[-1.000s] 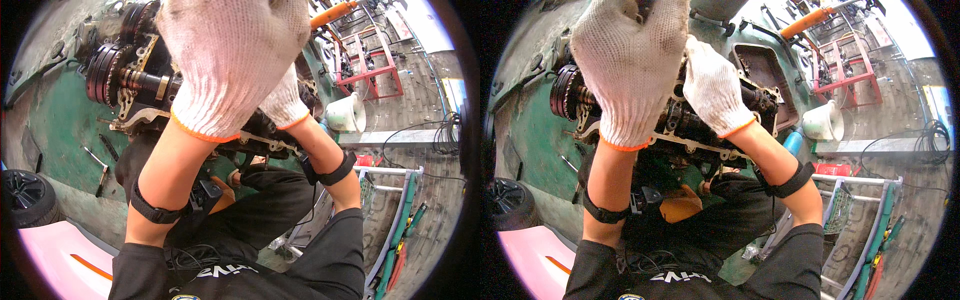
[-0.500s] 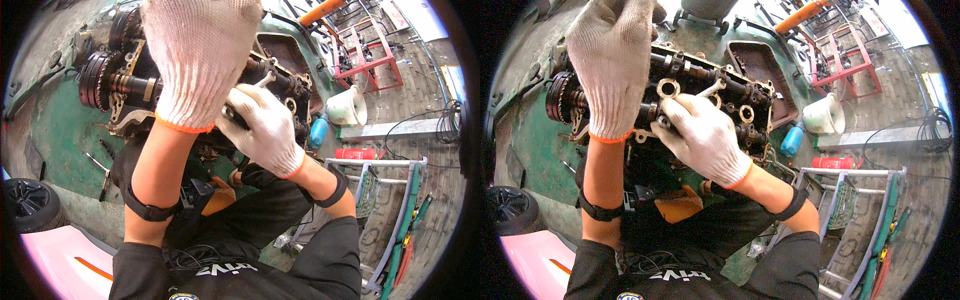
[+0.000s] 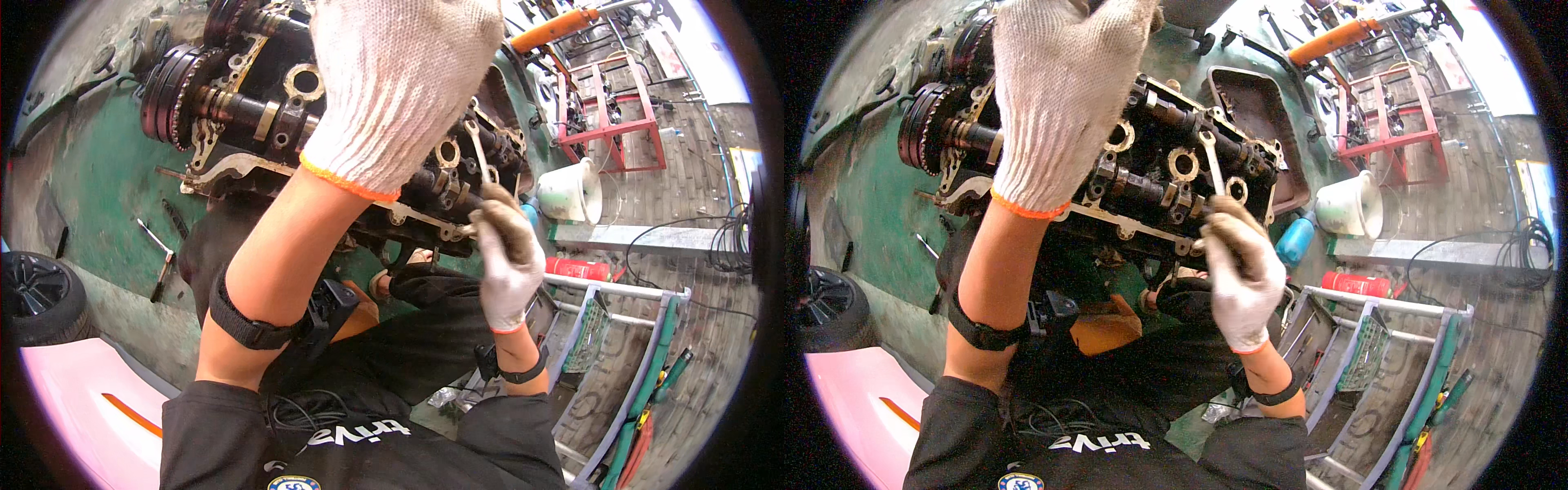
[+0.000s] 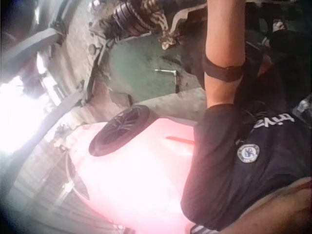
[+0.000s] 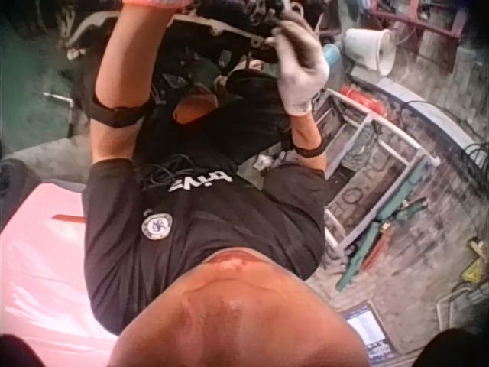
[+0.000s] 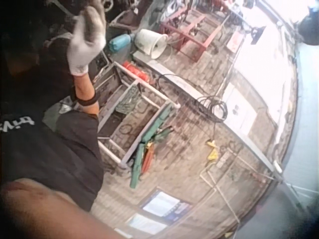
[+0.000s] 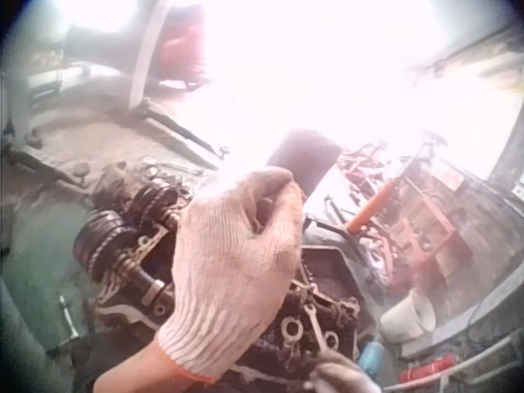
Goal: The person uses a wrench to loosen and remove bolts from an engine cylinder head resting on the floor. They repeatedly reposition the wrench and their hands to access different bolt locations, removing several bolts and placing them aside.
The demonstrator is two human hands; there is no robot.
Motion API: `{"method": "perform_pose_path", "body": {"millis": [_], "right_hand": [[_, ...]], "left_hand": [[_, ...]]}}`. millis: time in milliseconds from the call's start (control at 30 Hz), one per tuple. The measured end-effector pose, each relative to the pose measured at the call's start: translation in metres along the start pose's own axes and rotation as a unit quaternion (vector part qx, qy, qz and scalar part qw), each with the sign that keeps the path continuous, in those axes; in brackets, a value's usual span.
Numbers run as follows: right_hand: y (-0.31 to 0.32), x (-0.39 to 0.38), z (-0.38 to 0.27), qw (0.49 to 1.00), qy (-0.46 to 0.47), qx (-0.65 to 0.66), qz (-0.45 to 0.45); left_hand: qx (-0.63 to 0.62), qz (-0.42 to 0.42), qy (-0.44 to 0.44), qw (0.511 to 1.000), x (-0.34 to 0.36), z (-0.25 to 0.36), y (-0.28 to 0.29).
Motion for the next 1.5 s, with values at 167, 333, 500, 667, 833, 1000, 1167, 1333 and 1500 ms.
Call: {"method": "perform_pose_path", "body": {"millis": [167,333,500,667,833,1000,1167,1333,1500], "right_hand": [[0.034,-0.004,0.066,0.947,-0.163,0.267,0.077],[0.063,0.029,0.117,0.886,-0.214,0.407,0.052],[0.092,0.075,0.153,0.880,-0.235,0.406,0.079],[0.079,0.136,0.169,0.887,-0.276,0.367,0.041],[0.044,0.196,0.127,0.947,-0.265,0.177,0.041],[0.002,0.220,0.044,0.985,-0.078,-0.146,-0.050],[-0.054,0.207,-0.020,0.910,0.142,-0.363,-0.140],[-0.073,0.138,-0.044,0.905,0.233,-0.335,-0.121],[-0.075,0.085,-0.057,0.894,0.299,-0.307,-0.131]], "left_hand": [[-0.013,-0.052,0.049,0.997,-0.001,-0.004,0.000],[-0.052,-0.075,0.043,0.995,0.004,-0.008,0.001],[-0.066,-0.065,0.006,0.996,-0.003,-0.005,0.006],[0.011,-0.001,-0.016,1.000,-0.012,0.003,0.005],[-0.025,-0.028,-0.032,0.999,-0.009,-0.002,0.007],[-0.016,-0.045,-0.055,0.997,-0.008,0.001,0.004],[-0.092,0.068,-0.091,0.989,-0.006,-0.004,0.008],[-0.067,0.130,-0.099,0.984,-0.010,0.000,0.010],[0.049,0.166,-0.134,0.976,-0.017,0.016,0.013]]}}
Point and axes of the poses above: each hand's wrist, its own x-axis towards the middle knuckle, its own y-axis out of the back of the hand, z = x × y, the point moved 8 cm from there along x, towards the middle knuckle, and after that the axes turned 12 degrees about -z, right-handed, at the moved point
